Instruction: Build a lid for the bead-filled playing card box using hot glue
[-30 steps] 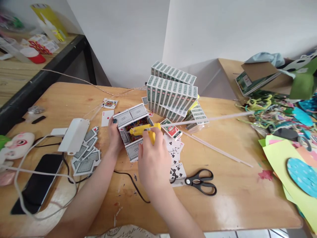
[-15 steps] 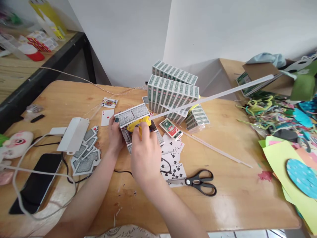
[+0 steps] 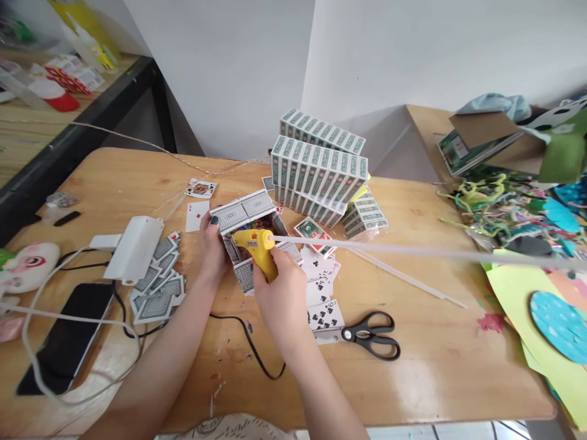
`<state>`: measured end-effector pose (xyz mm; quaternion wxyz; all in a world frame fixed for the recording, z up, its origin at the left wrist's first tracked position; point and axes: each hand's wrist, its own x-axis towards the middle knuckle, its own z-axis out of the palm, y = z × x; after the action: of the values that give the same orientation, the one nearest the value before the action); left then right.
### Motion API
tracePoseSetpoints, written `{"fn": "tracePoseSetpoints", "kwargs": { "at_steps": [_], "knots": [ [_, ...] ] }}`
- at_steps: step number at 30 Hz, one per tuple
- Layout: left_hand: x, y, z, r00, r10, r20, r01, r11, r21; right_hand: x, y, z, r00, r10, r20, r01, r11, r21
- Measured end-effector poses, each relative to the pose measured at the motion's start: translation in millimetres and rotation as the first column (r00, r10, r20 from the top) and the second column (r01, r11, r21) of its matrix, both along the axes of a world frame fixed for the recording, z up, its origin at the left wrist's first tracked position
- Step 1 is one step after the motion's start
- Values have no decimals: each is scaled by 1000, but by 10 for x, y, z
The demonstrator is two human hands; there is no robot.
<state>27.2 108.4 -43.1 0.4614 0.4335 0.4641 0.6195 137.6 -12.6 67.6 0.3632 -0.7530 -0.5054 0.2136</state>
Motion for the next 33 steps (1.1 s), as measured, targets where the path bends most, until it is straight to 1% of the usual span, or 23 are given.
{"fn": "tracePoseSetpoints", "kwargs": {
  "at_steps": [2, 4, 7, 10, 12, 14, 16, 17, 19, 22, 25, 29, 33],
  "knots": [
    [-1, 2, -7, 999, -9, 48, 11, 999, -33, 37, -6, 2, 1000, 16, -12, -16, 998, -64],
    [-3, -3, -3, 997, -11, 76, 15, 999, -50, 62, -27, -5, 999, 26, -39, -29, 997, -74],
    [-9, -26, 28, 997, -6, 76, 9, 999, -41, 80, -91, -35, 990, 72, -124, -76, 997, -29],
    [-20, -61, 91, 1000, 17, 25, -17, 1000, -14, 86, -176, -65, 965, 125, -231, -124, 992, 20],
    [-26, -84, 143, 999, 32, 0, -32, 999, 1, 87, -229, -76, 948, 185, -260, -175, 983, 62],
    [-32, -103, 192, 999, 49, -22, -49, 999, 9, 85, -269, -80, 937, 268, -225, -244, 961, 129],
    [-35, -117, 228, 996, 69, -48, -68, 997, 18, 75, -293, -80, 931, 333, -151, -299, 931, 210],
    [-37, -121, 239, 995, 77, -57, -75, 997, 24, 67, -299, -82, 934, 341, -109, -309, 921, 239],
    [-38, -126, 254, 994, 83, -69, -80, 996, 36, 46, -300, -88, 948, 317, -32, -295, 913, 283],
    [-38, -126, 276, 993, 83, -84, -79, 996, 47, 0, -283, -111, 955, 291, 57, -295, 914, 278],
    [-36, -126, 313, 994, 79, -80, -75, 996, 50, -48, -274, -129, 933, 341, 115, -359, 901, 243],
    [-36, -130, 328, 997, 60, -46, -57, 997, 55, -73, -314, -108, 912, 392, 116, -409, 883, 230],
    [-34, -130, 280, 999, 47, -14, -46, 998, 53, -39, -369, -72, 908, 407, 96, -418, 881, 223]
  ]
}}
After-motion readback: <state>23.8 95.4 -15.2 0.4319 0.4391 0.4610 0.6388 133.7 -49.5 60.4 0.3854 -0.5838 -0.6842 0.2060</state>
